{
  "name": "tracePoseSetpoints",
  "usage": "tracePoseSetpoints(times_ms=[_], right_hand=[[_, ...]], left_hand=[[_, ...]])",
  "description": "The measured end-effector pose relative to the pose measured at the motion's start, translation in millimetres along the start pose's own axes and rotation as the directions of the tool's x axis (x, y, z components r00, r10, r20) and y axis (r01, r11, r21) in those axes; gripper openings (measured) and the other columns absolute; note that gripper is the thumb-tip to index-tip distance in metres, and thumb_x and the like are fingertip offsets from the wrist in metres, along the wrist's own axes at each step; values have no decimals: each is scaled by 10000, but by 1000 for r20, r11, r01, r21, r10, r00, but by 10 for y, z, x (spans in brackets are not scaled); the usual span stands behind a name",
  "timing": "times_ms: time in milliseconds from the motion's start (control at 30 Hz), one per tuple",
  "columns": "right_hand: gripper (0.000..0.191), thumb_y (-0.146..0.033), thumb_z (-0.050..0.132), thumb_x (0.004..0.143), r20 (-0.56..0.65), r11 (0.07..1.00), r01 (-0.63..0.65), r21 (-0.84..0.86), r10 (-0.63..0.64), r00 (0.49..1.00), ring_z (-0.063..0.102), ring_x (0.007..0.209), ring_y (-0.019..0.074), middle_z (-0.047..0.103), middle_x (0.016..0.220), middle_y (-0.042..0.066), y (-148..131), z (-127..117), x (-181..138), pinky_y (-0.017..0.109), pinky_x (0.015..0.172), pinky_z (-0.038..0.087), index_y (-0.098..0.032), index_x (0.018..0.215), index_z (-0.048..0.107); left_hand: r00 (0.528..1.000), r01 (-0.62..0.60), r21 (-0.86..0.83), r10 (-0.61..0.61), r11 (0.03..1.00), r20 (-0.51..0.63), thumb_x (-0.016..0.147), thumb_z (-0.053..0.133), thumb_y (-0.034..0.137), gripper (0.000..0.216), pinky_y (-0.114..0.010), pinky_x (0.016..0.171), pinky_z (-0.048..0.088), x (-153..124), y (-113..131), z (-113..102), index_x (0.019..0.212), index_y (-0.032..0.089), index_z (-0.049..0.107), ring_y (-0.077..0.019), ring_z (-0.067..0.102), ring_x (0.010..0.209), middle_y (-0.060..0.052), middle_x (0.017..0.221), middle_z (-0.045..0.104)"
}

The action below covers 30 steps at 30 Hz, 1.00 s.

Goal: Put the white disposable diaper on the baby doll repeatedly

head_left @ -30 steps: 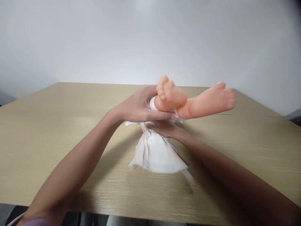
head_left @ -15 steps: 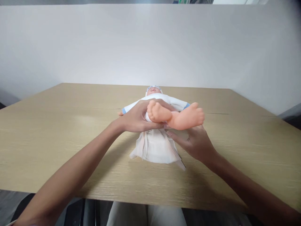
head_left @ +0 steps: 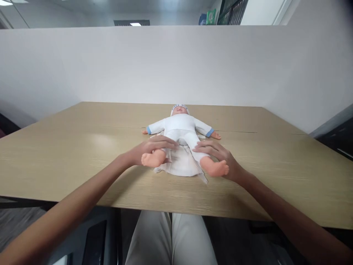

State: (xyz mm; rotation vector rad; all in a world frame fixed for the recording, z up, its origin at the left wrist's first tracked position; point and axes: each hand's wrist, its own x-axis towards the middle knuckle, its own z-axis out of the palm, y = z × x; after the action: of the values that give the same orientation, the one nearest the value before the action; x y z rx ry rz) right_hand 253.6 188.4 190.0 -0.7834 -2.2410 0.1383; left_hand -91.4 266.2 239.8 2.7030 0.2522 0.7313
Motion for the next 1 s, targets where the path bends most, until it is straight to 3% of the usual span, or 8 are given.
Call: tracePoseSetpoints(times_ms=[167, 333, 533, 667, 767, 867, 933, 1000], right_hand=[[519, -45, 447, 1004, 101, 985, 91, -146, -76, 992, 606, 1469, 269, 702, 1445, 76, 187, 55, -228, 556, 1257, 477, -316, 1371, 695], [429, -62, 495, 1007, 166, 966, 150, -209, -116, 979, 601, 1484, 280, 708, 1472, 111, 241, 115, -261, 582, 1276, 454, -263, 1305, 729], [456, -93, 513, 1047, 218, 991, 16, -134, 14, 976, 587, 1501, 268, 685, 1530, 76, 297, 3, -338, 505, 1207, 539, -314, 1379, 733], [503, -119, 407, 1092, 295, 997, -62, -43, 73, 953, 616, 1467, 219, 679, 1541, 34, 274, -153, -290, 457, 1234, 520, -338, 1404, 735], [463, -192, 397, 1117, 312, 987, -92, -131, 129, 941, 634, 1435, 241, 694, 1511, 56, 66, -162, -201, 539, 1282, 449, -321, 1416, 725], [470, -395, 565, 1086, 258, 942, -66, -329, 157, 953, 606, 1436, 340, 692, 1464, 150, -221, 12, -163, 669, 1282, 381, -255, 1527, 643], [601, -489, 677, 1018, 202, 897, -46, -440, 149, 968, 586, 1427, 401, 686, 1434, 203, -358, 188, -182, 693, 1267, 374, -186, 1535, 636], [520, -407, 688, 1009, 134, 856, -52, -514, 140, 981, 593, 1391, 412, 698, 1386, 219, -413, 341, -214, 660, 1241, 407, -146, 1459, 689]], left_hand=[[989, -71, 274, 32, 959, 144, 1028, 678, 243, 436, -620, 1344, 351, -369, -118, -49, 1458, 309, 692, -341, 550, 1538, -91, 1564, 668], [978, -70, 386, -14, 920, 210, 1036, 585, 117, 517, -572, 1333, 366, -505, -166, 63, 1517, 298, 639, -322, 471, 1601, -89, 1660, 577], [958, -5, 412, -114, 911, 263, 1019, 561, 38, 614, -569, 1319, 366, -500, -108, 95, 1556, 334, 600, -320, 422, 1627, -66, 1722, 500], [926, 94, 356, -212, 930, 311, 1043, 533, 98, 541, -554, 1265, 413, -376, 58, 35, 1520, 338, 626, -324, 452, 1587, -54, 1708, 512], [917, 208, 358, -309, 910, 254, 1049, 608, 309, 328, -570, 1214, 436, -259, 227, 99, 1358, 302, 719, -359, 530, 1469, -59, 1618, 592], [911, 290, 414, -382, 863, 158, 918, 779, 516, 413, -604, 1173, 438, -203, 338, 273, 1221, 241, 724, -405, 528, 1392, -110, 1581, 593], [903, 323, 452, -414, 831, 117, 887, 805, 402, 369, -592, 1154, 443, -197, 364, 385, 1191, 223, 698, -395, 522, 1365, -120, 1582, 577], [893, 346, 477, -439, 808, 95, 886, 765, 268, 281, -575, 1132, 450, -194, 365, 446, 1152, 219, 689, -378, 527, 1332, -109, 1572, 580]])
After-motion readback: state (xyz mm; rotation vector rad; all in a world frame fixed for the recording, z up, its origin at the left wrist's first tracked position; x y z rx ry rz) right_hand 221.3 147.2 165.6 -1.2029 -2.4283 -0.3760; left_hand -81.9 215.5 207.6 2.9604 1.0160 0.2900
